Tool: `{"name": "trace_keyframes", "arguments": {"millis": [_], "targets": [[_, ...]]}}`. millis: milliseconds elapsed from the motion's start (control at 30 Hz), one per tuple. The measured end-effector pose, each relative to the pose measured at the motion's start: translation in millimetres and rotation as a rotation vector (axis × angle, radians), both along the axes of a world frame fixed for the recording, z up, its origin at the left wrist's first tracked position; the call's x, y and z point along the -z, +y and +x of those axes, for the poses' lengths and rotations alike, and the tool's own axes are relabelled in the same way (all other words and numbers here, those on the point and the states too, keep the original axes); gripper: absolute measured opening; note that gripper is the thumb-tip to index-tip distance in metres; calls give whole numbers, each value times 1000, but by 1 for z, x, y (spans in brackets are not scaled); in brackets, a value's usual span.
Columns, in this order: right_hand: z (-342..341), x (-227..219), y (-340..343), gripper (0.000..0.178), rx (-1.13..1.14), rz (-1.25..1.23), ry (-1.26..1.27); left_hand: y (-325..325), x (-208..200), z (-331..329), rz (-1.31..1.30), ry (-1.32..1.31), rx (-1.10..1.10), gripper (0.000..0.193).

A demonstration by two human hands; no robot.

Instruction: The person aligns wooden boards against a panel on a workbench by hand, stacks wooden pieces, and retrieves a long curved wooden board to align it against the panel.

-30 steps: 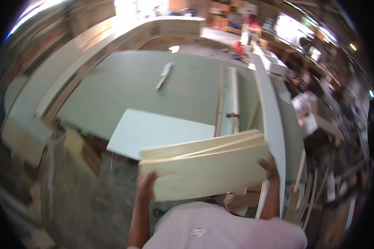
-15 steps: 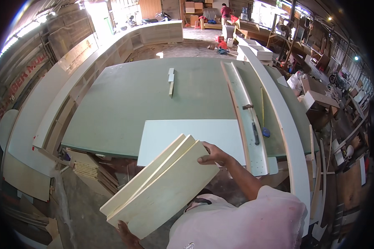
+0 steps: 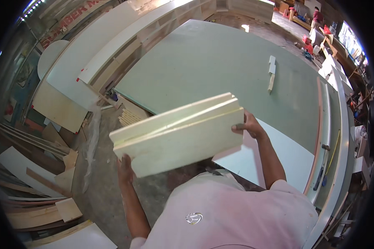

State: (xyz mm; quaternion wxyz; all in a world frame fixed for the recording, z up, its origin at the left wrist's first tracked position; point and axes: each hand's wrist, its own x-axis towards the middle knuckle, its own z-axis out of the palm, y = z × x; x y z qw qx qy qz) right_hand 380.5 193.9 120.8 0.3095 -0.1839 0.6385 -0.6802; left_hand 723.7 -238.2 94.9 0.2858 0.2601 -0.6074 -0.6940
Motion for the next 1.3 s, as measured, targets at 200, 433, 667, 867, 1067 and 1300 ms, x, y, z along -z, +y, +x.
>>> {"name": "trace_keyframes", "arguments": {"millis": [200,433,667,867,1067,1300], "targets": [[-79,11,-83,95,50,53,120,-130,-8,-137,10,56,181,85],[-111,31,-157,102,253,219,337,-260,6,-307,248,339,369,85],[-96,63,-233,118,476,501,506,-348,69,-426,388,166,240,76],[-66,75,-263,122,511,606,403,-376,120,-437,643,129,409,65],[-58,66,-268,112,392,454,202,-377,114,-442,587,8,616,72],[-53,76,-270,102,491,521,70,-368,102,-441,552,38,696,64]]}}
